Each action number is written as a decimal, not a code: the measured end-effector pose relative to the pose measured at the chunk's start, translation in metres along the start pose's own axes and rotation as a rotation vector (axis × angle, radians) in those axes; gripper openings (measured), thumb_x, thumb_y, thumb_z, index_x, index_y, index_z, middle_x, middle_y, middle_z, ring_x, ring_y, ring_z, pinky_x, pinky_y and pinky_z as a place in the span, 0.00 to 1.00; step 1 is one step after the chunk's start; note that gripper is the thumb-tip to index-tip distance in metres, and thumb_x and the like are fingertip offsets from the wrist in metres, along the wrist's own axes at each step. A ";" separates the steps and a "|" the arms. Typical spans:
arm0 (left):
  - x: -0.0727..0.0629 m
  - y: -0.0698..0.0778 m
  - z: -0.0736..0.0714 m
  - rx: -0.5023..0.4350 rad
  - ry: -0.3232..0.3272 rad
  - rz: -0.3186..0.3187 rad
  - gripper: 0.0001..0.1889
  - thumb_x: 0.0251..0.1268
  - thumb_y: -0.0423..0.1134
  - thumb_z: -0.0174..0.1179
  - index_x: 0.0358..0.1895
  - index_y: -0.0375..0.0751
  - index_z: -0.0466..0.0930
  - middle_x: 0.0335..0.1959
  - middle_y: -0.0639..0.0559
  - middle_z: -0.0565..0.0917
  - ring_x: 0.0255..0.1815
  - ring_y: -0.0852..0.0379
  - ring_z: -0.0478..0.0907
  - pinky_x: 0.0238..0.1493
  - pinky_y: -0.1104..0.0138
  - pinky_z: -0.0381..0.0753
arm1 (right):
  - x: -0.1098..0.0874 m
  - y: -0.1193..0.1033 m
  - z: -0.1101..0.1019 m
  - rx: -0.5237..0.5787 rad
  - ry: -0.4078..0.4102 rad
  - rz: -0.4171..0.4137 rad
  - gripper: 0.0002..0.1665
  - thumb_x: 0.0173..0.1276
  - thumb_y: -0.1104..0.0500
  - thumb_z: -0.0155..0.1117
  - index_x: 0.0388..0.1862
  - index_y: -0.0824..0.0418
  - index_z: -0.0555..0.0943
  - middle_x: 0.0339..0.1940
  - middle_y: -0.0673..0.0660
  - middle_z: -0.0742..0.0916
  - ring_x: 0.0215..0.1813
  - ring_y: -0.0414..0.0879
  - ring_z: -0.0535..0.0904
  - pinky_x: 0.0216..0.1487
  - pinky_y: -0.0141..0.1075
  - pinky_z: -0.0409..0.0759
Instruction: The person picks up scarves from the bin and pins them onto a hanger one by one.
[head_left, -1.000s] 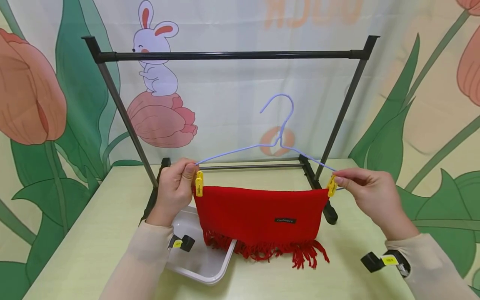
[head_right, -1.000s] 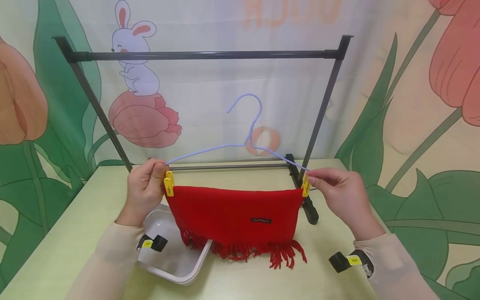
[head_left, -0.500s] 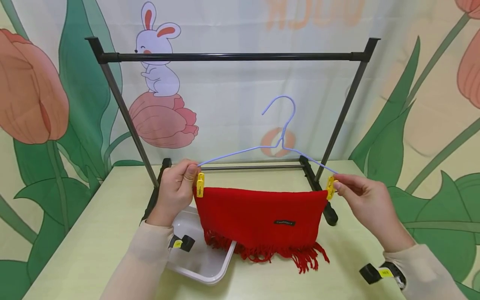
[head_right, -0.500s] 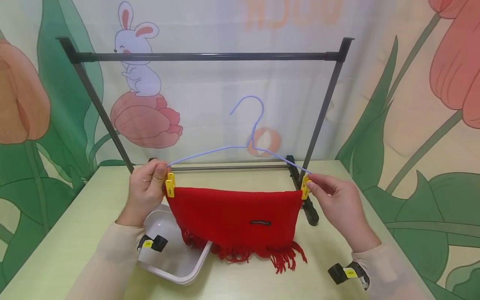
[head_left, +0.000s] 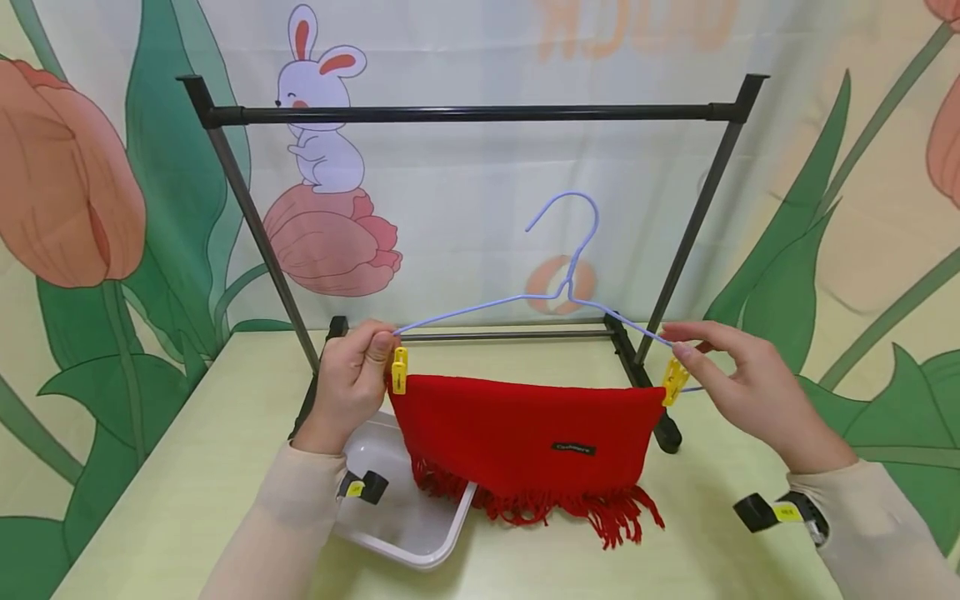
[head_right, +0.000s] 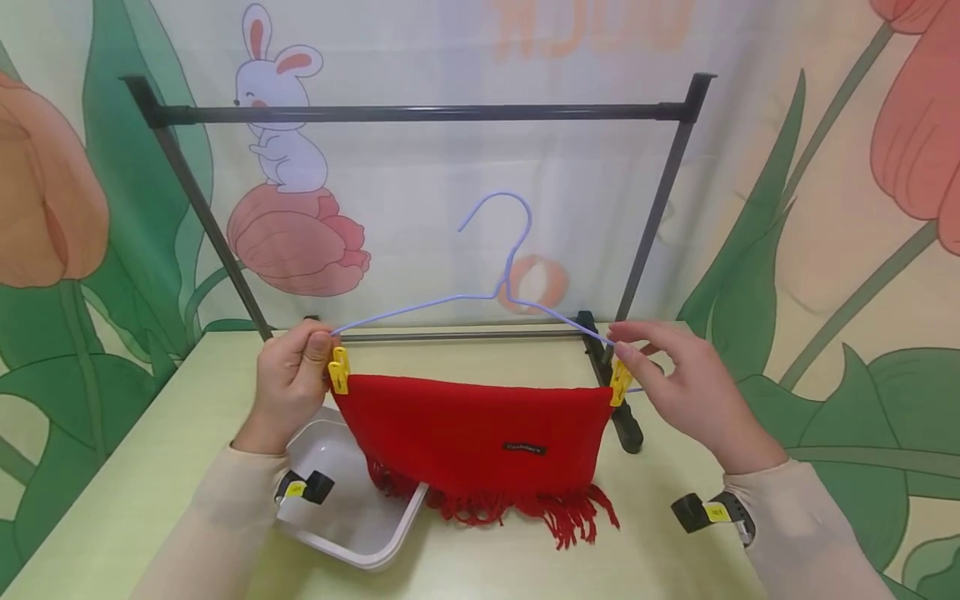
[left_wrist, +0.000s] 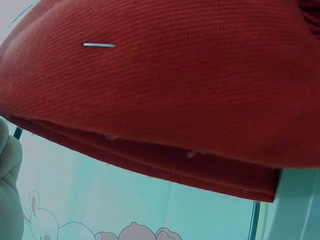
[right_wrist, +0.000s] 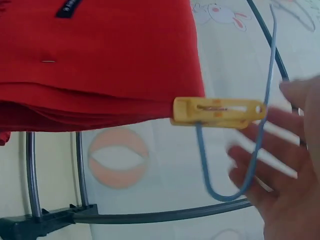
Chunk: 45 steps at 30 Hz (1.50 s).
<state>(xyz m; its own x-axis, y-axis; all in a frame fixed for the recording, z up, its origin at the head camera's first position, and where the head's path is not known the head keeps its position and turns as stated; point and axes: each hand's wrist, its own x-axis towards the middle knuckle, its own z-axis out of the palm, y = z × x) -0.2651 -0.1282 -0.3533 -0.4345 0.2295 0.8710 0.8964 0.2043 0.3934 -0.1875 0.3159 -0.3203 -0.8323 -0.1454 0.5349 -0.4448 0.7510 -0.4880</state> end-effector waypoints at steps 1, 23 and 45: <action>0.000 0.000 -0.001 -0.003 0.004 -0.001 0.21 0.83 0.46 0.51 0.36 0.29 0.77 0.19 0.46 0.74 0.18 0.59 0.69 0.23 0.76 0.75 | 0.003 0.000 0.001 0.022 -0.044 -0.001 0.17 0.83 0.58 0.64 0.66 0.52 0.87 0.54 0.43 0.92 0.53 0.23 0.78 0.48 0.23 0.77; 0.008 -0.024 -0.046 0.165 -0.103 -0.435 0.16 0.90 0.42 0.48 0.56 0.34 0.81 0.33 0.42 0.85 0.33 0.51 0.83 0.33 0.70 0.78 | -0.006 0.001 0.021 0.644 0.206 -0.057 0.11 0.74 0.80 0.61 0.52 0.85 0.84 0.43 0.48 0.96 0.44 0.40 0.94 0.45 0.25 0.87; 0.006 -0.135 -0.086 0.433 0.232 -0.927 0.17 0.90 0.42 0.47 0.66 0.34 0.76 0.59 0.35 0.87 0.63 0.36 0.82 0.69 0.42 0.79 | -0.032 0.005 -0.010 0.672 0.365 -0.117 0.12 0.70 0.85 0.59 0.51 0.90 0.81 0.43 0.55 0.96 0.46 0.42 0.94 0.55 0.26 0.87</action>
<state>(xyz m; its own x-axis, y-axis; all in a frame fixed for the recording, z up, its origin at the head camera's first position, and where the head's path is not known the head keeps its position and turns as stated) -0.3814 -0.2364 -0.3759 -0.8664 -0.3699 0.3353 0.0932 0.5401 0.8364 -0.1592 0.3312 -0.3329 -0.6577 0.1092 0.7454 -0.7255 0.1747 -0.6657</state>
